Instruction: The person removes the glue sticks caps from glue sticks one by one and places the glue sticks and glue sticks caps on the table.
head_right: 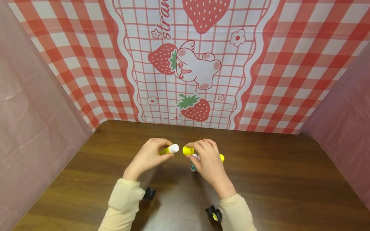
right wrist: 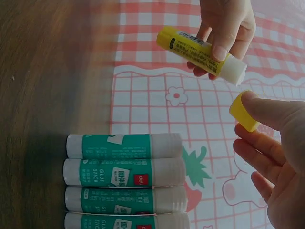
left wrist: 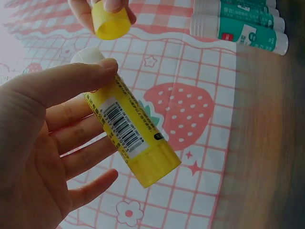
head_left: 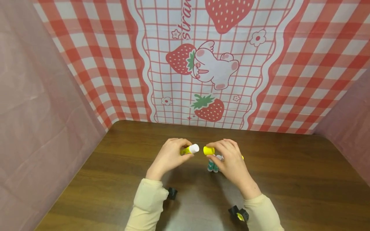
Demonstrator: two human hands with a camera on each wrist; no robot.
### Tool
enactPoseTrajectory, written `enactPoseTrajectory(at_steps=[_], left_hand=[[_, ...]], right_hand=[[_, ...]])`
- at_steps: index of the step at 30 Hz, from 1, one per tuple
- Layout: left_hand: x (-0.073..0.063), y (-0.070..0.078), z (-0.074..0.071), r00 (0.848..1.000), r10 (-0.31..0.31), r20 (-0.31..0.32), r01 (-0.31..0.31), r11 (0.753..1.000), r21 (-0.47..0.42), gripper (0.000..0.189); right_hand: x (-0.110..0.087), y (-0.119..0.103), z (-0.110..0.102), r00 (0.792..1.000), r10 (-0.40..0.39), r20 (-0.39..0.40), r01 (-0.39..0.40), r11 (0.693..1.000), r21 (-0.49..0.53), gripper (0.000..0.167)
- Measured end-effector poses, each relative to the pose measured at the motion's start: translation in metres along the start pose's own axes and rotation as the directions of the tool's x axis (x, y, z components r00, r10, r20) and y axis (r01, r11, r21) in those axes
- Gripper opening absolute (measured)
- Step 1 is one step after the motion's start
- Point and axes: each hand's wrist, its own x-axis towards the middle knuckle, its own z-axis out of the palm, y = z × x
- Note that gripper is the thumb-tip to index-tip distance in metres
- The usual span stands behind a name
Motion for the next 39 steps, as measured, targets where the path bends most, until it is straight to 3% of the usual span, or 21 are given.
enactPoseTrajectory(at_steps=[9, 15, 18, 23, 26, 33, 39], left_hand=[[0.0, -0.006, 0.002, 0.991, -0.132, -0.013, 0.131, 0.991, -0.037, 0.029], [0.001, -0.011, 0.002, 0.976, -0.206, -0.062, 0.206, 0.978, -0.015, 0.028], [0.0, -0.013, 0.003, 0.957, -0.278, -0.087, 0.277, 0.96, -0.026, 0.029], [-0.002, -0.015, 0.003, 0.908, -0.395, -0.14, 0.388, 0.918, -0.076, 0.029], [-0.002, -0.015, 0.002, 0.893, -0.416, -0.173, 0.404, 0.909, -0.101, 0.029], [-0.001, -0.014, 0.004, 0.886, -0.434, -0.162, 0.422, 0.901, -0.105, 0.03], [-0.001, -0.014, 0.009, 0.882, -0.447, -0.15, 0.442, 0.895, -0.066, 0.029]], right_hand=[[0.005, 0.001, 0.013, 0.992, 0.102, 0.073, -0.102, 0.995, 0.002, 0.033], [0.014, -0.005, 0.022, 0.976, 0.172, 0.131, -0.171, 0.985, -0.022, 0.032], [0.018, -0.008, 0.029, 0.965, 0.21, 0.156, -0.207, 0.978, -0.036, 0.033], [0.022, -0.013, 0.042, 0.958, 0.215, 0.19, -0.209, 0.977, -0.051, 0.032], [0.024, -0.015, 0.048, 0.952, 0.216, 0.218, -0.212, 0.976, -0.039, 0.028], [0.018, -0.02, 0.061, 0.934, 0.252, 0.254, -0.259, 0.966, -0.005, 0.027], [0.012, -0.027, 0.069, 0.935, 0.295, 0.195, -0.291, 0.955, -0.053, 0.034]])
